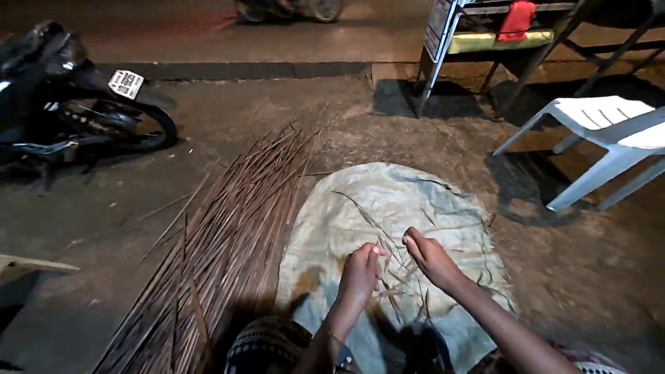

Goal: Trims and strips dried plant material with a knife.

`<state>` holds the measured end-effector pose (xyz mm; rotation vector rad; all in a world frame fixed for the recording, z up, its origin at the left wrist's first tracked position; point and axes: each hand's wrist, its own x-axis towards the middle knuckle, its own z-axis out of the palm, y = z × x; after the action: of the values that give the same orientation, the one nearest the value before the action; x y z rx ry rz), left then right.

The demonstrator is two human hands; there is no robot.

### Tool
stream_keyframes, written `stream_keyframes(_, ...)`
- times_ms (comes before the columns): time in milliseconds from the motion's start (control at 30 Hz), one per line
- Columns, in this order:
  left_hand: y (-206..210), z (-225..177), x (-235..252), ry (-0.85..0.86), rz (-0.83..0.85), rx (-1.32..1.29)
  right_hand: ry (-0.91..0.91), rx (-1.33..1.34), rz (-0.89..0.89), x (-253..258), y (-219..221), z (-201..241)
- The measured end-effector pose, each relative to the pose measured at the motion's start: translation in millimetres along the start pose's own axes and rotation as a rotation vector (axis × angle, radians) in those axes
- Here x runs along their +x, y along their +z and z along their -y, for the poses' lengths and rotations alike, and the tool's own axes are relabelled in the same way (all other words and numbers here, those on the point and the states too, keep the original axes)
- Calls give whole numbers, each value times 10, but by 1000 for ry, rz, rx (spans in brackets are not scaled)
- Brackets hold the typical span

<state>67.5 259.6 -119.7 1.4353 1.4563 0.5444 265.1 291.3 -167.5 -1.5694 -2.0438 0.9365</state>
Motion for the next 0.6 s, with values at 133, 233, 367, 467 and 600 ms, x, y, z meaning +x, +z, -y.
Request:
stream_keyframes(133,59,-25,-23,34,42,65,-18,1,34,-53,-20,98)
stream_keyframes(233,82,-70,-65,26,76,185,-45,-4,89,-27,20,174)
stream_keyframes(367,103,-93,-98,21,170,182,-55,-47,135,-53,29,189)
stream_keyframes(467,102,-54,-67,61,252,-66,-61,-53,122,-68,-21,229)
stream_keyframes(600,90,-57,-54,125,284,-174,-127,49,8,-79,-62,202)
